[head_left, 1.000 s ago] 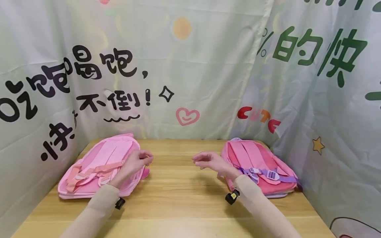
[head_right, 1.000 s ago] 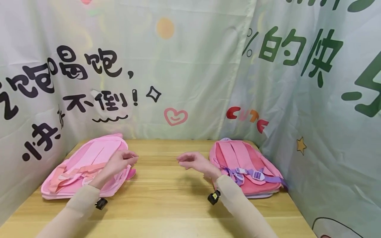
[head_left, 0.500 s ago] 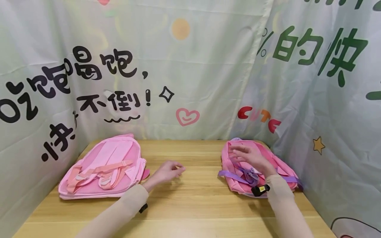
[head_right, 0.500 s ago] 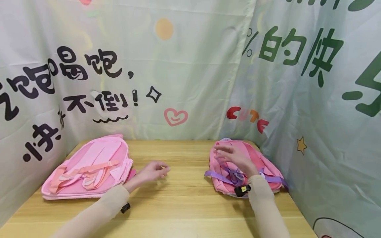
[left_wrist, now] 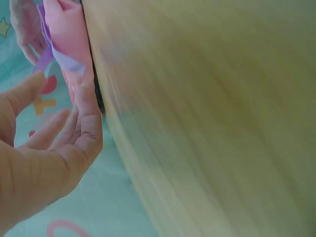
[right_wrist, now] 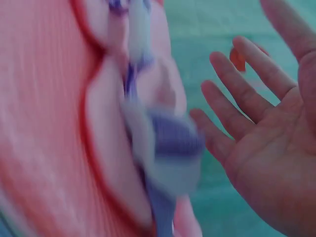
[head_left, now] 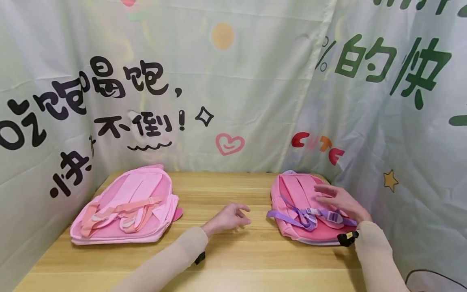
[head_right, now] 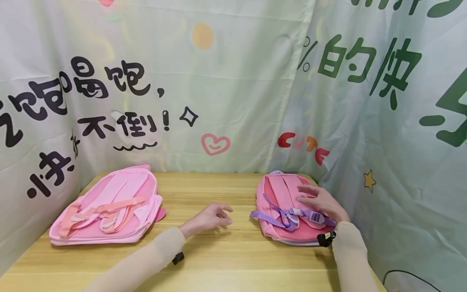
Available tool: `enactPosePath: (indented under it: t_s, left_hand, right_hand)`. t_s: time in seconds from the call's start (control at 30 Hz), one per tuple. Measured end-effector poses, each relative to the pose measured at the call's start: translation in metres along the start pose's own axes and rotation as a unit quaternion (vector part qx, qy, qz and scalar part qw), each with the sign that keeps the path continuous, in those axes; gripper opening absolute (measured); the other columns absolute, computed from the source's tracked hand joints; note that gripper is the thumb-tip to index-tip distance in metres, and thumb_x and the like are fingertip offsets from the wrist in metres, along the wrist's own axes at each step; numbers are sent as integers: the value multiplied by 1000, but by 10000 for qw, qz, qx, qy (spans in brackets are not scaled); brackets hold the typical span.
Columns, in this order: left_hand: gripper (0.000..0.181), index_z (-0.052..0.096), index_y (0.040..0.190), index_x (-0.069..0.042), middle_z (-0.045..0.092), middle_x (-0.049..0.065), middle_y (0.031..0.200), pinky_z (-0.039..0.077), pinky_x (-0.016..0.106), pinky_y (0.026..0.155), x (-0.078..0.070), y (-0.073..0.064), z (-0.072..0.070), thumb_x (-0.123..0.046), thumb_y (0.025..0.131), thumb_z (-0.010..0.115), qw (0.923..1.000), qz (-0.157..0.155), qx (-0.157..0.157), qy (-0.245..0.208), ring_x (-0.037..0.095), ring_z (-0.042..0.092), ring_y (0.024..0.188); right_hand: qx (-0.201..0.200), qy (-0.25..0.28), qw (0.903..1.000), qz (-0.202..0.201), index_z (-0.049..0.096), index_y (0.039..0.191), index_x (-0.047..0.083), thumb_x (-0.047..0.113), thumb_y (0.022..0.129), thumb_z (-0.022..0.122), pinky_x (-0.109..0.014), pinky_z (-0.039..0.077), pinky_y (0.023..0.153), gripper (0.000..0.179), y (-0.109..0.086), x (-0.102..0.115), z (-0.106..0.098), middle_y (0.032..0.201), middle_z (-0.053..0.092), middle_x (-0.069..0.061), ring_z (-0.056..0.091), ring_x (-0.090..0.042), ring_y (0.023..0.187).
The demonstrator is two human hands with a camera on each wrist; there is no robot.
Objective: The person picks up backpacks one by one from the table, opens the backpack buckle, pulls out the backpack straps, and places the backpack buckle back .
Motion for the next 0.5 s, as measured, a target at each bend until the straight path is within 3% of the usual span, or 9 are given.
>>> enactPosePath:
  t_s: [0.3, 0.5]
  left_hand:
    - [56, 48, 138, -3, 60, 10, 103, 54, 36, 64, -18, 17, 39, -25, 92, 70, 9961, -356, 171, -785, 26, 64, 86]
    - [69, 38, 149, -10, 52, 18, 128, 51, 32, 57, -26, 25, 64, -20, 90, 71, 9938, -348, 263, -1023, 16, 52, 63]
  right_hand:
    - [-461, -253, 9955, 786, 36, 148, 1, 49, 91, 63, -61, 39, 101, 80, -8, -37, -20, 146, 40, -32, 39, -49, 129]
    - [-292, -285, 9946, 953, 30, 150, -2, 48, 91, 65, -68, 31, 103, 85, -9, -58, -21, 150, 30, -35, 30, -53, 134]
Point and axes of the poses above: each hand's wrist, its own y-axis towards the middle knuckle, its own z-axis out of the palm, x = y × z, the point moved 1 cm from there along y, towards the middle knuckle
